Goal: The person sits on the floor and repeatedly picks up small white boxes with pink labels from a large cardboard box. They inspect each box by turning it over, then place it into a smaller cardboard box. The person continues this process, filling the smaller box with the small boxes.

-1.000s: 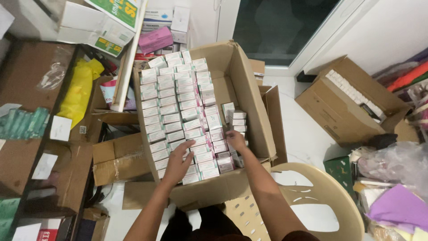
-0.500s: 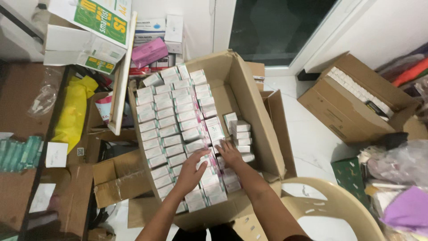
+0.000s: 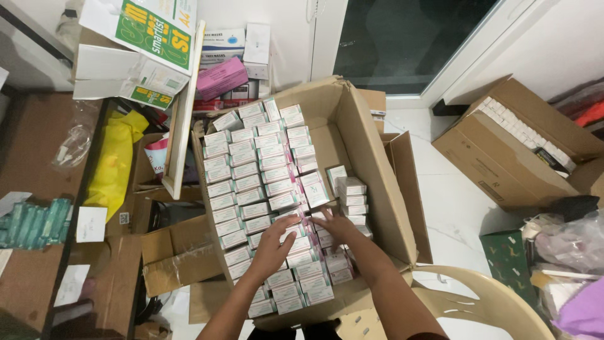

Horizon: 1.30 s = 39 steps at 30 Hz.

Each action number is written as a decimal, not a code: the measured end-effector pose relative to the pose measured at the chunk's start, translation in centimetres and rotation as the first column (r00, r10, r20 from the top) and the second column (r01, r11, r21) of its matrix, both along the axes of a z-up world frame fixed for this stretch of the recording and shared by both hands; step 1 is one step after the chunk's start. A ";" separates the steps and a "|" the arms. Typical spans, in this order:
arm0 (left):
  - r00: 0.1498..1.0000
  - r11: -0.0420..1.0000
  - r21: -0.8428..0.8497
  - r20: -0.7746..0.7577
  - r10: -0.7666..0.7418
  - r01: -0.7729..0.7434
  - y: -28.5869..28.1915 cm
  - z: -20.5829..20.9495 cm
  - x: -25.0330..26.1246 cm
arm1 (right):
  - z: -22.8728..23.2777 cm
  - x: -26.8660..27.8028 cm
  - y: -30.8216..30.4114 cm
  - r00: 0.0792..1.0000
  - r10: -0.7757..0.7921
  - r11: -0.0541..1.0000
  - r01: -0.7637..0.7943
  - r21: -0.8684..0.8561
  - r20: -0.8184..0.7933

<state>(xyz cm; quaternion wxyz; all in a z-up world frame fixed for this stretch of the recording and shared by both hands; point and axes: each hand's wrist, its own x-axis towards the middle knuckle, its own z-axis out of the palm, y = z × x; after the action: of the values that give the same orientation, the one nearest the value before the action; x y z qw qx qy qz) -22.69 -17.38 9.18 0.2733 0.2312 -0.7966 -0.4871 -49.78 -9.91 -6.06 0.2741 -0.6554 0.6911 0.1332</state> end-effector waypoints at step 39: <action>0.830 0.172 0.826 -0.554 0.063 0.537 1.8 1.9 -7.1 | 33.4 4.1 7.6 0.802 0.166 0.822 0.208 -0.530 0.574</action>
<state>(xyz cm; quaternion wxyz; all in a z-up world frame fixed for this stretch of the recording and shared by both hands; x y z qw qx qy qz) -29.78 -15.56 11.05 0.1672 0.0905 -0.2476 -0.9500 -45.69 -2.32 27.34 0.2707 -0.7062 0.5839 -0.2951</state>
